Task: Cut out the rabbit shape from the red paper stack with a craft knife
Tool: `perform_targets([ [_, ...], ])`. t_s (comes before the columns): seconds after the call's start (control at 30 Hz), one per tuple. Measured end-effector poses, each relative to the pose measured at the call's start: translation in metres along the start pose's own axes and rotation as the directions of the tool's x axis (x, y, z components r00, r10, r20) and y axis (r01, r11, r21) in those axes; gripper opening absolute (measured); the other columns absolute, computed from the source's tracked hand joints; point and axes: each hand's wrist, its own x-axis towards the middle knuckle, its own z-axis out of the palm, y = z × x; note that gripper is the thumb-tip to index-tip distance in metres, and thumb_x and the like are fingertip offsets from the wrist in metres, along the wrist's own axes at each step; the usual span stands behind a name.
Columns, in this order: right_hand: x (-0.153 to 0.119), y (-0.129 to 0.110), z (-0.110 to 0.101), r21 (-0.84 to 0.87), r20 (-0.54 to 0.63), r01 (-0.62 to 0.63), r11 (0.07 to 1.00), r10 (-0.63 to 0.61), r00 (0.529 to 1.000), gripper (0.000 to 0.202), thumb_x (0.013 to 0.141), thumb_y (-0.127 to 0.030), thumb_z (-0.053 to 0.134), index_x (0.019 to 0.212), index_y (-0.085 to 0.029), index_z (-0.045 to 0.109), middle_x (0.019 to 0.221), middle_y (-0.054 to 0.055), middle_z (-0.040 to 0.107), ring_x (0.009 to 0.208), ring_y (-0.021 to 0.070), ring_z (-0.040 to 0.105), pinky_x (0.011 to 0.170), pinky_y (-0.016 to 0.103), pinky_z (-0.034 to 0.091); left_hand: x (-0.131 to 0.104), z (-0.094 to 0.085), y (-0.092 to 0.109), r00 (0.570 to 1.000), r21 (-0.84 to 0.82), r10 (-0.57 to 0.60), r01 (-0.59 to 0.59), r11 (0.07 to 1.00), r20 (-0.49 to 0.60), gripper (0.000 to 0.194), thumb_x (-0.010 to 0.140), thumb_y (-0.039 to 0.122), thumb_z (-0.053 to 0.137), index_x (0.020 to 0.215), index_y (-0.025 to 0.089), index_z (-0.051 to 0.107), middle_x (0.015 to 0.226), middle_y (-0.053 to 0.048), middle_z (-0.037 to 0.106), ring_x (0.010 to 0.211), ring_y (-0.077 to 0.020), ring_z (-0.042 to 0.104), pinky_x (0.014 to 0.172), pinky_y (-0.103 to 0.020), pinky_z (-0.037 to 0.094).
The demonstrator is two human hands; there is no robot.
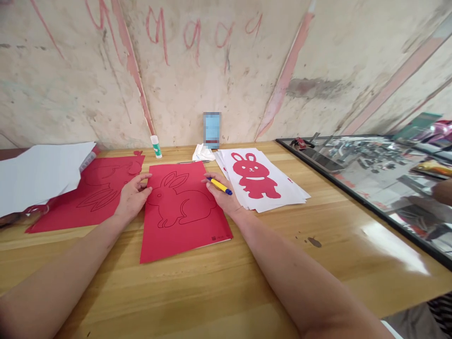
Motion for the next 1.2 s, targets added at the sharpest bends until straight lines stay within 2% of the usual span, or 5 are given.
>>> perform_targets([
  [0.2, -0.005, -0.001, -0.002, -0.033, -0.010, 0.007, 0.999, -0.008, 1.000, 0.023, 0.083, -0.033, 0.061, 0.103, -0.023, 0.061, 0.096, 0.005, 0.072, 0.096, 0.0195, 0.066, 0.093, 0.039, 0.047, 0.000, -0.001, -0.004, 0.998, 0.075, 0.021, -0.017, 0.997, -0.053, 0.046, 0.070, 0.017, 0.056, 0.116, 0.018, 0.063, 0.070, 0.002, 0.057, 0.051, -0.0103, 0.045, 0.052, -0.023, 0.038],
  [0.57, -0.010, -0.008, -0.003, -0.037, 0.005, -0.010, 0.999, 0.010, 1.000, 0.022, 0.083, -0.034, 0.061, 0.102, -0.022, 0.061, 0.090, 0.005, 0.073, 0.095, 0.0201, 0.066, 0.091, 0.039, 0.047, -0.002, 0.000, 0.000, 0.987, 0.184, 0.085, -0.059, 0.981, -0.136, 0.037, 0.072, 0.009, 0.053, 0.104, 0.018, 0.068, 0.097, -0.005, 0.066, 0.087, -0.0182, 0.061, 0.086, -0.033, 0.049],
  [0.83, -0.008, -0.002, -0.002, -0.050, -0.021, -0.021, 0.999, 0.020, 1.000, 0.024, 0.081, -0.038, 0.063, 0.099, -0.022, 0.062, 0.083, 0.004, 0.072, 0.088, 0.0200, 0.066, 0.083, 0.036, 0.050, -0.004, -0.001, 0.002, 0.983, 0.217, 0.111, -0.078, 0.973, -0.144, 0.034, 0.074, 0.008, 0.053, 0.103, 0.019, 0.067, 0.104, -0.006, 0.067, 0.091, -0.0187, 0.061, 0.089, -0.034, 0.049],
  [1.0, -0.006, 0.003, 0.001, 0.044, -0.002, -0.042, 0.998, 0.042, 0.999, 0.030, 0.078, -0.046, 0.065, 0.095, -0.021, 0.061, 0.075, 0.002, 0.068, 0.073, 0.0183, 0.066, 0.078, 0.036, 0.052, -0.003, -0.001, 0.000, 0.982, 0.255, 0.151, -0.117, 0.960, -0.116, 0.035, 0.073, 0.010, 0.054, 0.105, 0.019, 0.066, 0.115, -0.007, 0.064, 0.096, -0.0201, 0.061, 0.089, -0.035, 0.050],
  [1.2, -0.004, -0.001, 0.003, 0.086, -0.038, -0.058, 0.995, 0.061, 0.997, 0.036, 0.072, -0.054, 0.068, 0.080, -0.019, 0.063, 0.065, 0.001, 0.063, 0.063, 0.0159, 0.060, 0.067, 0.032, 0.050, -0.005, -0.001, 0.004, 0.962, 0.443, 0.255, -0.186, 0.877, -0.099, 0.031, 0.077, 0.017, 0.056, 0.107, 0.018, 0.064, 0.131, -0.010, 0.056, 0.123, -0.0281, 0.049, 0.107, -0.045, 0.038],
])
